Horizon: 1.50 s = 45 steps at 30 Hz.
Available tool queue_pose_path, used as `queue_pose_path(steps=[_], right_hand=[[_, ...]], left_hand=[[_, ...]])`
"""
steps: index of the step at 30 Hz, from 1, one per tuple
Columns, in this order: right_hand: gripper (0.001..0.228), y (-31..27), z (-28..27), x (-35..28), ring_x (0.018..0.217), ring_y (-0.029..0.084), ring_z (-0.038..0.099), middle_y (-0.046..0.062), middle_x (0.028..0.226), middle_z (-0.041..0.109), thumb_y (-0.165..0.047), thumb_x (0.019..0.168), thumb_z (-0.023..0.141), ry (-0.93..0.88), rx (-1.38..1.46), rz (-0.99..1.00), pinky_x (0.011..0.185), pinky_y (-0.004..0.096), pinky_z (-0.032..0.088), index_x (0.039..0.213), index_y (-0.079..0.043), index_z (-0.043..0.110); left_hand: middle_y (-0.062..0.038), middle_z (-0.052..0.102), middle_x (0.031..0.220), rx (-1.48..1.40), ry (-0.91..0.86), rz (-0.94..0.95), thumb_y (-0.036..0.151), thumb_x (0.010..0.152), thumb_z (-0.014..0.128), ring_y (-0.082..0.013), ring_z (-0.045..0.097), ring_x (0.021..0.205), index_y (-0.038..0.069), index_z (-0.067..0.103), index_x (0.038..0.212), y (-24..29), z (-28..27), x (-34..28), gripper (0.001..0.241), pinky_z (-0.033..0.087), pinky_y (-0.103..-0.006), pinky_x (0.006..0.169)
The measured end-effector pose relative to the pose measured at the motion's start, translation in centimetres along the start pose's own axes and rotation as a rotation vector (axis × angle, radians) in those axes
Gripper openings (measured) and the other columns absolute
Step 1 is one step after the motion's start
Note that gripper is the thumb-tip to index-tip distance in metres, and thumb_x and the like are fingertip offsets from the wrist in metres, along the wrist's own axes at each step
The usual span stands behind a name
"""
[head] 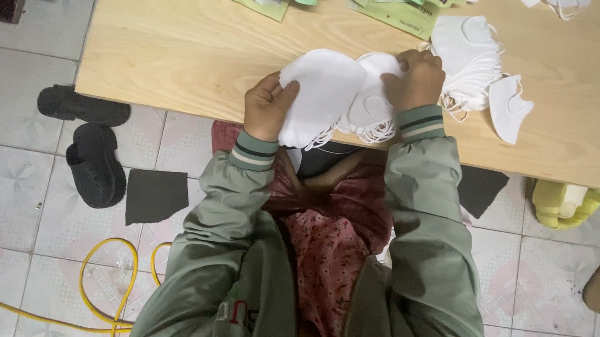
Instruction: The person is manually sorting and stacking white fabric masks on a wooden table, preparing them for packaging.
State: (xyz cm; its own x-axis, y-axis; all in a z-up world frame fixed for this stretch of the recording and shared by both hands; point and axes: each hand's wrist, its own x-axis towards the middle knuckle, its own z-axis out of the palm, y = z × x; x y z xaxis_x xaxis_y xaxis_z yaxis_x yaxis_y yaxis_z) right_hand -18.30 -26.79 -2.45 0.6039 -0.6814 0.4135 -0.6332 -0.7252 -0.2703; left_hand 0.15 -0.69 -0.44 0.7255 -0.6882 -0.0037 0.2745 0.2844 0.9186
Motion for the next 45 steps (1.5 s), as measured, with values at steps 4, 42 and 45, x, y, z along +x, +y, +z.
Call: queue_pose_path(steps=[4,42,45], right_hand=[[0.015,0.7,-0.1,0.1,0.076,0.034,0.054,0.011,0.079,0.06,-0.006,0.07,0.066,0.215,0.04,-0.193,0.054,0.045,0.042,0.082,-0.007,0.074],[0.075,-10.9,-12.3,-8.3,0.135,0.03,0.059,0.016,0.153,0.049,-0.028,0.087,0.085,-0.269,0.965,0.065,0.096,0.04,0.058,0.148,-0.012,0.046],[0.07,-10.1,-11.5,-8.5,0.14,0.028,0.048,0.015,0.152,0.048,-0.026,0.093,0.081,-0.243,1.074,-0.12,0.119,0.043,0.043,0.148,-0.002,0.045]], left_hand=[[-0.015,0.078,0.112,0.006,-0.004,-0.017,0.013,0.094,0.074,-0.0184,0.073,0.098,0.002,0.072,0.121,0.3,0.0,-0.2,0.029,0.064,-0.0331,0.089],[-0.012,0.077,0.112,-0.021,-0.233,0.084,0.012,0.093,0.077,-0.0138,0.07,0.099,0.003,0.071,0.118,4.2,0.0,-6.8,0.028,0.06,-0.03,0.09],[-0.012,0.077,0.11,-0.108,-0.268,0.039,0.017,0.092,0.079,-0.0148,0.07,0.096,0.002,0.069,0.12,4.3,1.0,-7.5,0.033,0.06,-0.0301,0.085]])
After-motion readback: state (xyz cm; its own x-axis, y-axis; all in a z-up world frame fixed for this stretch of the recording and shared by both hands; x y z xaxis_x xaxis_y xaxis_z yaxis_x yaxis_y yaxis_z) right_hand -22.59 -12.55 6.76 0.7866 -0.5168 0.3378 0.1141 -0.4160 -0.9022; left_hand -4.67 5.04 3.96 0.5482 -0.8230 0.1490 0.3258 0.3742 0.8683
